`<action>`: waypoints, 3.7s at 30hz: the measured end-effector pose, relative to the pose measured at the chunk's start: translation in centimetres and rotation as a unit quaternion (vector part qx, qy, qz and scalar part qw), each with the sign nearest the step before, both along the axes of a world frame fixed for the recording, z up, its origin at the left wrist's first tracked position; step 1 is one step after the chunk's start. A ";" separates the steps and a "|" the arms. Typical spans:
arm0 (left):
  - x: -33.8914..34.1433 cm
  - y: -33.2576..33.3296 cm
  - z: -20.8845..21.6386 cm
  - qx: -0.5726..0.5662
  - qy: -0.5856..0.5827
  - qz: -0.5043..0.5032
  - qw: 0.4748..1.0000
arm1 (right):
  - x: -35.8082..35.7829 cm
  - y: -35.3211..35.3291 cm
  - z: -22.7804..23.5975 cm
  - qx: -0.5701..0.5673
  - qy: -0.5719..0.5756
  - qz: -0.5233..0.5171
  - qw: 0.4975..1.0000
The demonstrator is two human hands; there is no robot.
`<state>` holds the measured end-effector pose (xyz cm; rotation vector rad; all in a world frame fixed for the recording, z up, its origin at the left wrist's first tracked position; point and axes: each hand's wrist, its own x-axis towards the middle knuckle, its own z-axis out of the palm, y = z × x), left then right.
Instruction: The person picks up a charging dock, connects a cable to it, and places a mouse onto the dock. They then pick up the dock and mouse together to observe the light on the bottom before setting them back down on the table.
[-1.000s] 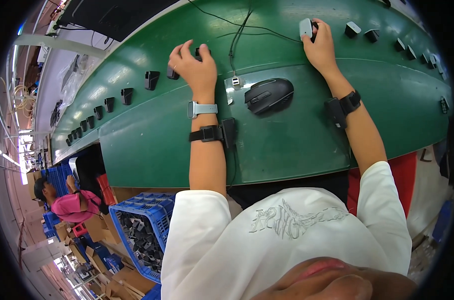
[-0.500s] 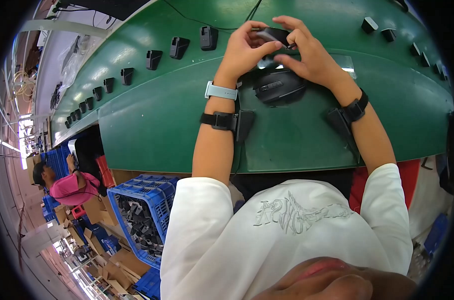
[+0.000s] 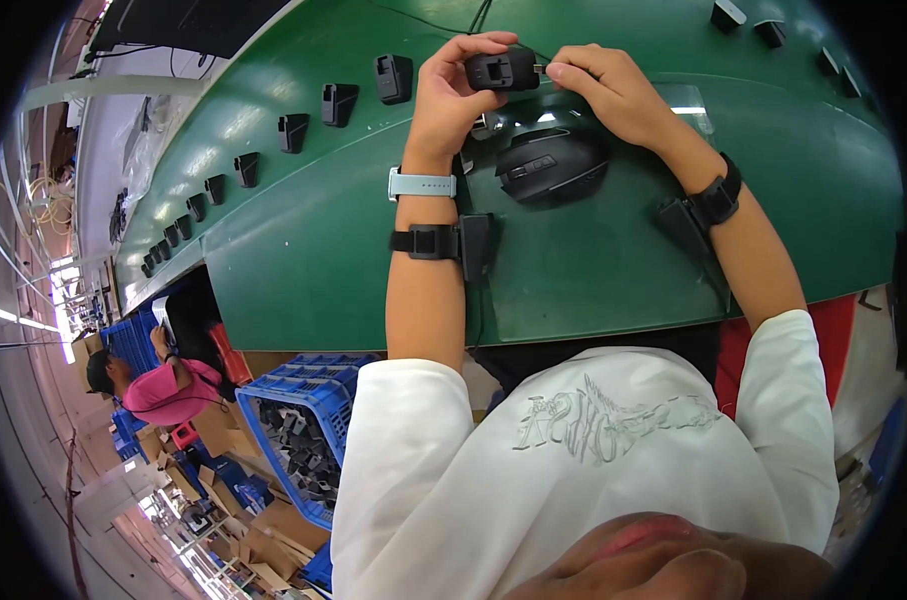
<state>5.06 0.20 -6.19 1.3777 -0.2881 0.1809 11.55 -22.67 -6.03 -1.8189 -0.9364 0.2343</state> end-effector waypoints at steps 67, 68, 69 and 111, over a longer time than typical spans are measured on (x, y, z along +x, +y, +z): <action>-1.8 -2.4 1.5 0.096 0.081 0.156 0.980 | 0.3 1.4 -1.0 0.332 0.167 0.017 0.928; -1.9 -2.0 1.4 0.091 0.103 0.146 0.980 | -0.2 1.2 -0.4 0.324 0.152 0.000 0.934; -1.8 -1.8 1.2 0.089 0.128 0.141 0.978 | -0.5 0.9 0.0 0.315 0.142 -0.013 0.938; -0.7 -0.8 -1.1 0.035 0.085 0.114 0.989 | -0.9 -0.6 0.8 0.256 -0.020 -0.047 0.965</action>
